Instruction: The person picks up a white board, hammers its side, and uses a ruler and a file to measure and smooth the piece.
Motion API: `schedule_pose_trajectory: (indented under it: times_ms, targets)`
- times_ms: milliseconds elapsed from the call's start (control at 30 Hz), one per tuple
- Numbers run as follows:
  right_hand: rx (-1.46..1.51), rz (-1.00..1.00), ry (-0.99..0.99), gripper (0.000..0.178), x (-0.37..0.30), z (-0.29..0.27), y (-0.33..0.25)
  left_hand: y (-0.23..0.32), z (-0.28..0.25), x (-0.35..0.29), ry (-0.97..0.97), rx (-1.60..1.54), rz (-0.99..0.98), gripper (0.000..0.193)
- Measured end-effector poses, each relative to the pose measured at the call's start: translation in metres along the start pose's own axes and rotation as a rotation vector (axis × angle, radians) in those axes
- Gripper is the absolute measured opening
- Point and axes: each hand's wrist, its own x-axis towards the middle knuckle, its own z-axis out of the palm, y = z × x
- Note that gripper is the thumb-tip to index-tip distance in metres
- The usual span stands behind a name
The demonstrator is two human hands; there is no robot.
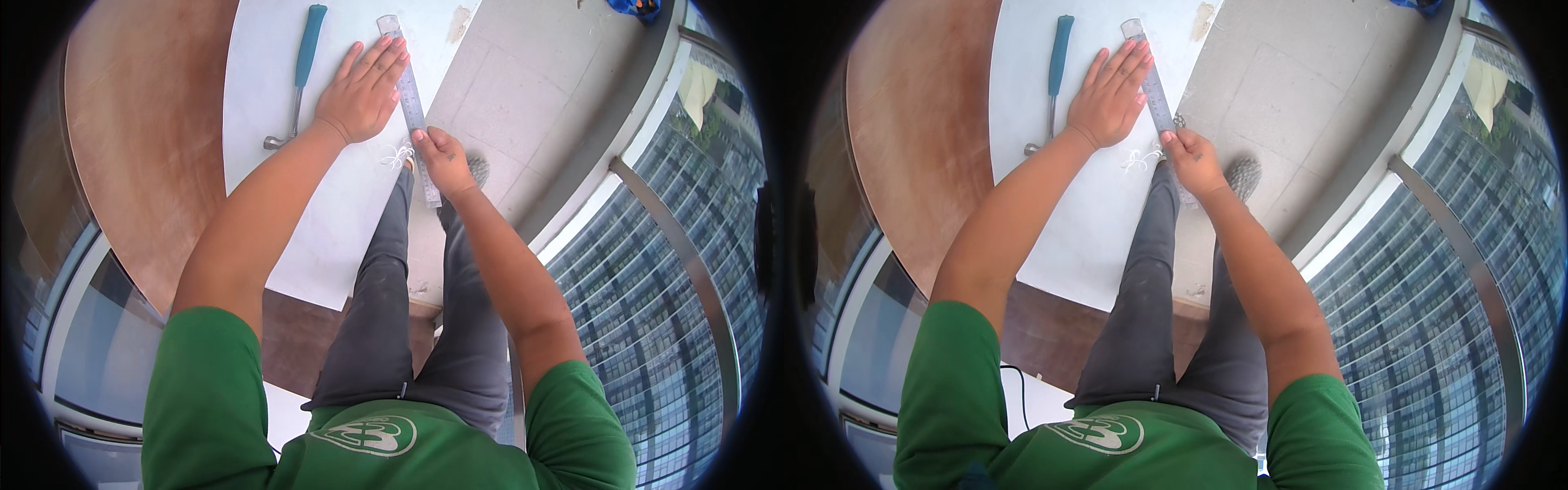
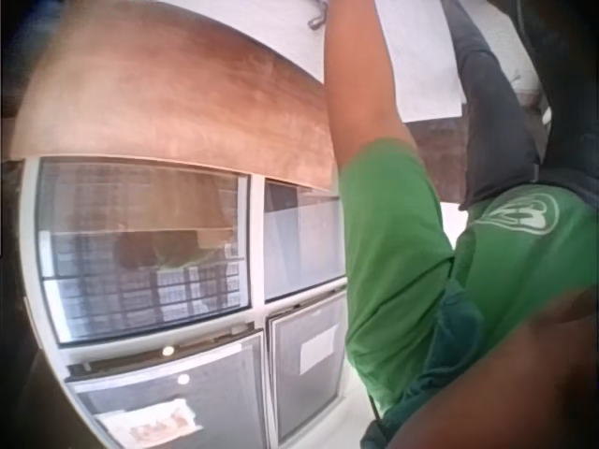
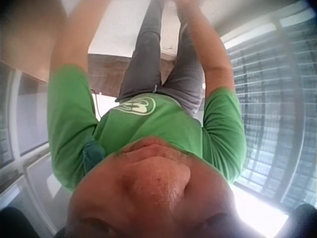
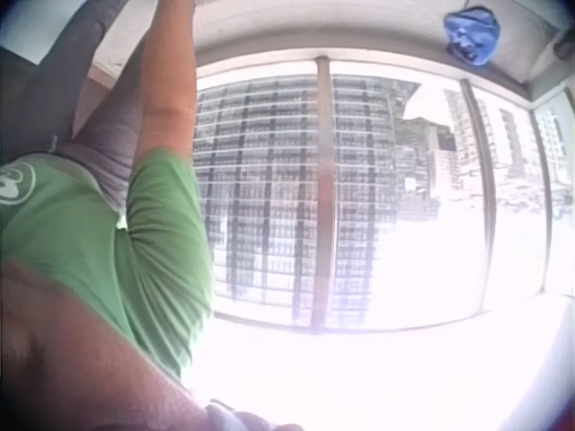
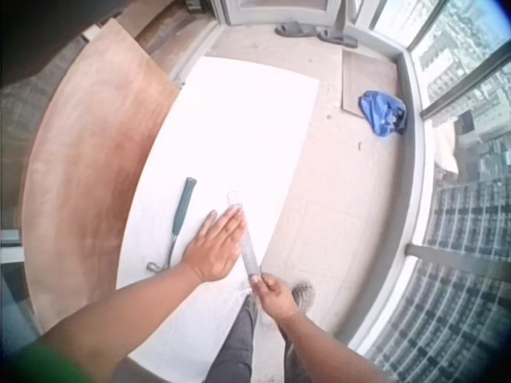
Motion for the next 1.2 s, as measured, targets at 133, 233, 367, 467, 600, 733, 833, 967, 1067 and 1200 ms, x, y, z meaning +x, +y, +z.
schedule_pose_trajectory:
  times_ms: [133,233,367,467,600,733,833,967,1067,1200]
  targets:
    - [-0.109,-0.019,0.000,0.037,-0.004,-0.003,-0.006,0.001,0.003,-0.003,0.045,-0.003,0.008,0.054]
    - [-0.133,-0.154,0.037,0.036,-0.005,-0.004,0.002,-0.001,0.005,-0.004,0.095,0.058,0.006,0.052]
    - [-0.130,-0.087,0.078,0.038,-0.007,-0.011,0.015,-0.001,0.007,-0.011,0.146,0.022,0.053,0.048]
    - [-0.183,-0.087,0.039,0.039,-0.013,-0.020,0.009,0.002,0.010,-0.011,0.132,0.091,0.042,0.048]
    - [-0.296,-0.110,0.008,0.039,-0.020,-0.027,0.025,0.025,0.015,-0.030,0.125,0.069,0.029,0.049]
    - [-0.336,-0.083,0.026,0.045,-0.046,-0.033,0.044,0.037,0.022,-0.067,0.082,0.070,0.073,0.050]
    - [-0.393,-0.088,0.027,0.046,-0.052,-0.036,0.047,0.037,0.022,-0.075,0.076,0.098,0.095,0.051]
    - [-0.404,-0.065,0.081,0.046,-0.051,-0.030,0.047,0.037,0.024,-0.076,0.068,0.106,0.058,0.052]
    - [-0.322,-0.053,0.103,0.045,-0.050,-0.022,0.052,0.036,0.023,-0.076,0.088,0.077,0.071,0.052]
    - [-0.182,-0.066,0.120,0.044,-0.049,0.005,0.063,0.036,0.024,-0.076,0.085,0.037,0.032,0.053]
